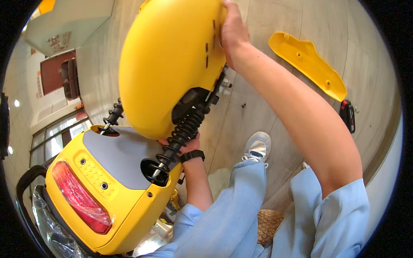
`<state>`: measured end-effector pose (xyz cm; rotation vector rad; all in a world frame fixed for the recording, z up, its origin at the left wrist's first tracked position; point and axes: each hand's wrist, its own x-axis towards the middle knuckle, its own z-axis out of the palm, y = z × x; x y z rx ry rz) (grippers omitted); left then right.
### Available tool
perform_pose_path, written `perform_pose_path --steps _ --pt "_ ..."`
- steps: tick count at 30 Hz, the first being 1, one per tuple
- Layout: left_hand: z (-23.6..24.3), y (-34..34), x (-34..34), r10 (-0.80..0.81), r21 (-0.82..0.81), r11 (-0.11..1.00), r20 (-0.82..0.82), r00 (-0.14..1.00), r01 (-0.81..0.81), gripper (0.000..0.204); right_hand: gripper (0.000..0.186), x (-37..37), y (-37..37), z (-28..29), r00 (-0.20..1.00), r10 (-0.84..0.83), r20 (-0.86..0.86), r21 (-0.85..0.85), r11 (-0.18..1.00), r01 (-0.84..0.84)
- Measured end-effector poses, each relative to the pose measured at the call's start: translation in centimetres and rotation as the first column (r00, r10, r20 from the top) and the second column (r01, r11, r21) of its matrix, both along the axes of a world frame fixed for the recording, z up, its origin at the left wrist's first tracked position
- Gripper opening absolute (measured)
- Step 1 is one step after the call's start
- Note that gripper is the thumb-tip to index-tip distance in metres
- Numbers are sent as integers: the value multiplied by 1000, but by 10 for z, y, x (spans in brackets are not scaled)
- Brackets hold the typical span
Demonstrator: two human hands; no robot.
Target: Repairing a motor scooter by screwing in components using an electric drill.
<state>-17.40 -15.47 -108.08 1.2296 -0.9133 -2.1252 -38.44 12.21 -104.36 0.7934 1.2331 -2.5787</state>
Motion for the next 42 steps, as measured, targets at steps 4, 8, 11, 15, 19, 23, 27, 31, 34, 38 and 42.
perform_pose_path --steps 4,8,11,15,19,23,27,31,34,38,42 --pt "1 -1 -5 -188 -140 974 -71 980 177 70 58 -19 1 42 951 -72 302 -163 979 126" --pt "14 8 -7 -306 -220 932 -46 951 289 75 55 -10 0 71 938 -139 319 -120 975 186" --pt "20 21 -13 -131 -170 978 -24 991 125 54 49 -8 -1 80 959 -134 250 -114 979 167" --pt "26 31 -8 -149 -91 985 -52 987 144 53 50 -7 4 76 966 -140 219 -220 957 188" --pt "24 33 8 -206 -144 971 -121 971 188 57 72 -8 4 73 949 -195 249 -334 902 273" --pt "13 29 14 -152 -94 985 -107 983 142 65 69 -8 -1 71 943 -220 249 -310 904 293" --pt "5 18 14 -157 -45 987 -129 979 152 67 66 -7 2 65 975 -170 141 -377 902 212" --pt "-4 7 9 -116 -69 992 -124 985 108 54 64 -7 0 61 966 -223 128 -460 850 258" --pt "-7 8 8 -99 -43 995 -212 972 92 56 63 -4 -3 61 943 -307 126 -313 890 331" --pt "-3 14 12 -152 -79 987 -203 967 139 61 62 -3 3 71 956 -188 225 -361 896 261" --pt "-2 13 16 -233 -36 972 -267 935 232 64 62 -2 9 79 936 -227 270 -338 887 313"
